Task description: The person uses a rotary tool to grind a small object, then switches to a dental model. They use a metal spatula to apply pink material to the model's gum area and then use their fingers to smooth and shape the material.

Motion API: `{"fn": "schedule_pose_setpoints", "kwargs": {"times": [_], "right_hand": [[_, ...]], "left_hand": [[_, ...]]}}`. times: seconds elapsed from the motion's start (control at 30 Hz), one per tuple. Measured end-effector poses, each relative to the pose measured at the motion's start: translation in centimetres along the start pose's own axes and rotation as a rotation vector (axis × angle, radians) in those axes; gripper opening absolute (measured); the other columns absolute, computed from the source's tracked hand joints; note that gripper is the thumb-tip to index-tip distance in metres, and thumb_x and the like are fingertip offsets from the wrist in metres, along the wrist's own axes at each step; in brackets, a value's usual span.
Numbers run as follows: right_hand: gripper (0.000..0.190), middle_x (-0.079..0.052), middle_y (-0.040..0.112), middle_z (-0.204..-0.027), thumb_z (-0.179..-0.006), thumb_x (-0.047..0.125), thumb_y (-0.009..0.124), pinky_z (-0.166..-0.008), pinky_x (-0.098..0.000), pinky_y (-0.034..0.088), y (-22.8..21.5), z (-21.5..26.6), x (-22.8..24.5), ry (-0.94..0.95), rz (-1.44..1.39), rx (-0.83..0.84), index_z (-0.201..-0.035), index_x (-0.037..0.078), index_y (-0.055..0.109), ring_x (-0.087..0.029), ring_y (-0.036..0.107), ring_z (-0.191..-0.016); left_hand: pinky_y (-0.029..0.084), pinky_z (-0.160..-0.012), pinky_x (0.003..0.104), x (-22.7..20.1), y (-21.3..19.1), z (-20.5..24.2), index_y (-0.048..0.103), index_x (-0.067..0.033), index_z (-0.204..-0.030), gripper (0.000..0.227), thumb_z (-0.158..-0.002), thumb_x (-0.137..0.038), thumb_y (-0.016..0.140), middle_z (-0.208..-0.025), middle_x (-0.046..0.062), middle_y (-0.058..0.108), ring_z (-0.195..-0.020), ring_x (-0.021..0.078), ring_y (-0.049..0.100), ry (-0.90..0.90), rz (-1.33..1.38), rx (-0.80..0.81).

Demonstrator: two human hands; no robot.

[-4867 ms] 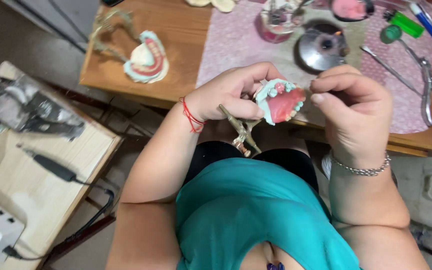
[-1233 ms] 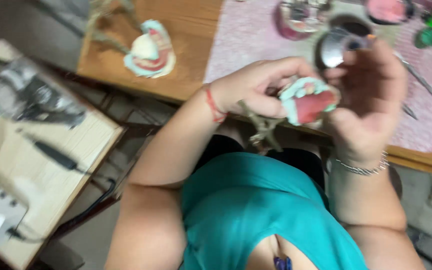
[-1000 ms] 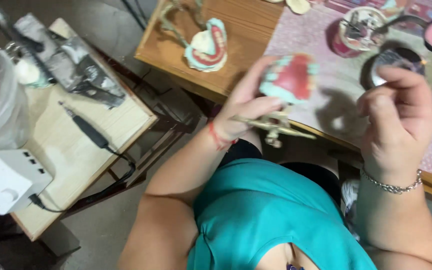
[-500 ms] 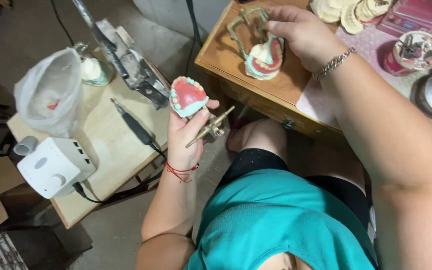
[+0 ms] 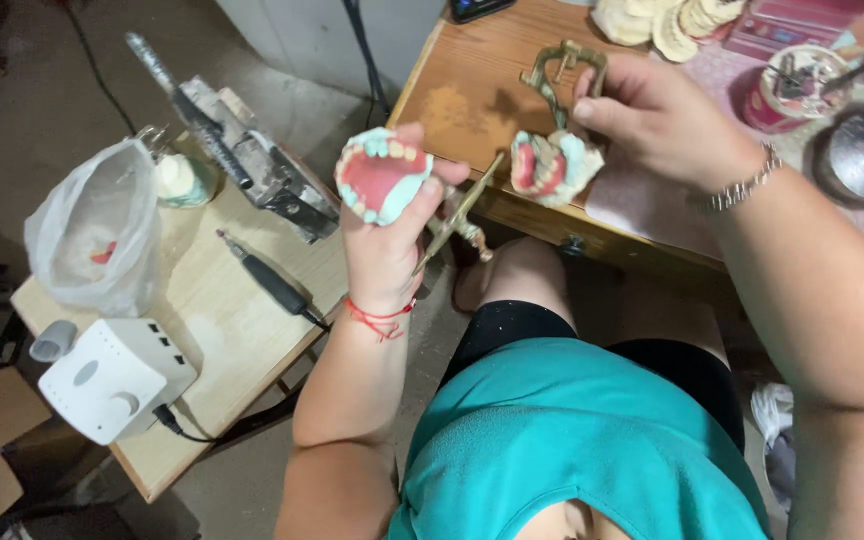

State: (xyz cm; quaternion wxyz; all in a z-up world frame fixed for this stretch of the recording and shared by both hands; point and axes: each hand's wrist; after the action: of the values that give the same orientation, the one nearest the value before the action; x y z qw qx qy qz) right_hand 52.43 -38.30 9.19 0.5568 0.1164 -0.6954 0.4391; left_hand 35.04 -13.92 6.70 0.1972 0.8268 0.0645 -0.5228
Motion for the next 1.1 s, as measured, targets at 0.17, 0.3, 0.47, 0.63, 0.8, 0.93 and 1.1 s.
{"fn": "schedule_pose_setpoints", "kwargs": {"times": [0.17,0.3,0.47,0.63,0.8,0.93,1.1], "right_hand": [[0.013,-0.001,0.066,-0.087,-0.107,0.022,0.06,-0.059,-0.0195,0.049,2.9,6.3,-0.2,0.017,-0.71,-0.094,-0.112,0.011,0.06,-0.006,0.059,-0.065],[0.022,-0.01,0.052,-0.084,-0.106,0.028,0.058,-0.078,-0.0351,0.051,4.7,9.4,0.4,-0.111,-0.908,-0.063,-0.114,0.008,0.057,-0.021,0.053,-0.078],[0.041,-0.018,0.061,-0.085,-0.099,0.04,0.055,-0.081,-0.0561,0.053,6.1,11.8,-1.2,0.002,-1.345,-0.004,-0.102,0.0,0.062,-0.039,0.058,-0.089],[0.049,-0.021,0.069,-0.082,-0.098,0.051,0.057,-0.069,-0.0464,0.058,6.6,12.5,-2.9,0.085,-1.325,-0.173,-0.111,0.005,0.066,-0.036,0.07,-0.075],[0.064,-0.01,0.065,-0.084,-0.102,0.063,0.045,-0.069,-0.0361,0.054,7.2,13.3,-3.0,-0.125,-0.986,-0.235,-0.118,0.004,0.065,-0.024,0.066,-0.076],[0.062,-0.01,0.065,-0.087,-0.098,0.061,0.061,-0.069,-0.0353,0.057,7.9,13.7,-2.6,-0.141,-1.014,-0.263,-0.117,0.003,0.057,-0.023,0.066,-0.078],[0.089,-0.01,0.062,-0.093,-0.1,0.069,0.058,-0.071,-0.0345,0.058,7.6,14.4,-3.2,-0.142,-0.944,-0.262,-0.145,-0.007,0.045,-0.023,0.067,-0.083]], "left_hand": [[0.066,-0.105,0.042,-0.3,4.3,-2.8,0.057,-0.0003,-0.134,0.03,-0.107,-0.012,0.065,-0.112,0.015,0.076,-0.111,0.0301,0.077,0.126,0.094,0.266],[0.066,-0.103,0.037,-0.2,7.5,-3.2,0.058,-0.0029,-0.134,0.032,-0.105,-0.007,0.07,-0.116,0.018,0.076,-0.111,0.0297,0.079,0.022,0.187,0.397],[0.071,-0.096,0.035,0.5,9.5,-2.7,0.062,-0.0057,-0.128,0.03,-0.101,-0.011,0.075,-0.121,0.008,0.075,-0.109,0.0245,0.08,-0.064,0.129,0.678],[0.059,-0.112,0.033,1.3,9.7,-2.3,0.065,-0.0044,-0.129,0.033,-0.1,-0.012,0.078,-0.133,0.008,0.07,-0.125,0.0203,0.07,-0.066,0.188,0.788],[0.053,-0.124,0.035,1.3,9.9,-1.8,0.057,-0.0069,-0.141,0.04,-0.106,-0.018,0.074,-0.146,0.009,0.064,-0.137,0.0216,0.065,-0.051,0.189,0.861],[0.051,-0.126,0.035,1.1,10.2,-1.5,0.056,-0.0079,-0.145,0.05,-0.106,-0.036,0.07,-0.149,0.008,0.063,-0.142,0.021,0.063,-0.033,0.131,0.876],[0.053,-0.122,0.033,0.9,10.7,-0.9,0.057,-0.0075,-0.142,0.051,-0.104,-0.039,0.071,-0.144,0.008,0.065,-0.137,0.0195,0.065,-0.079,0.132,0.86]]}}
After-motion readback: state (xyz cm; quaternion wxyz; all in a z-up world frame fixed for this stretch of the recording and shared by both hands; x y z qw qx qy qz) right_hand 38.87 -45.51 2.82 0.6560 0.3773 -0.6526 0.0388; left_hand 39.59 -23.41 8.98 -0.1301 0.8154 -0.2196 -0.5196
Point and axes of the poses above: each hand's wrist, its own z-axis away from the middle knuckle, its own y-axis out of the palm, x = y × z
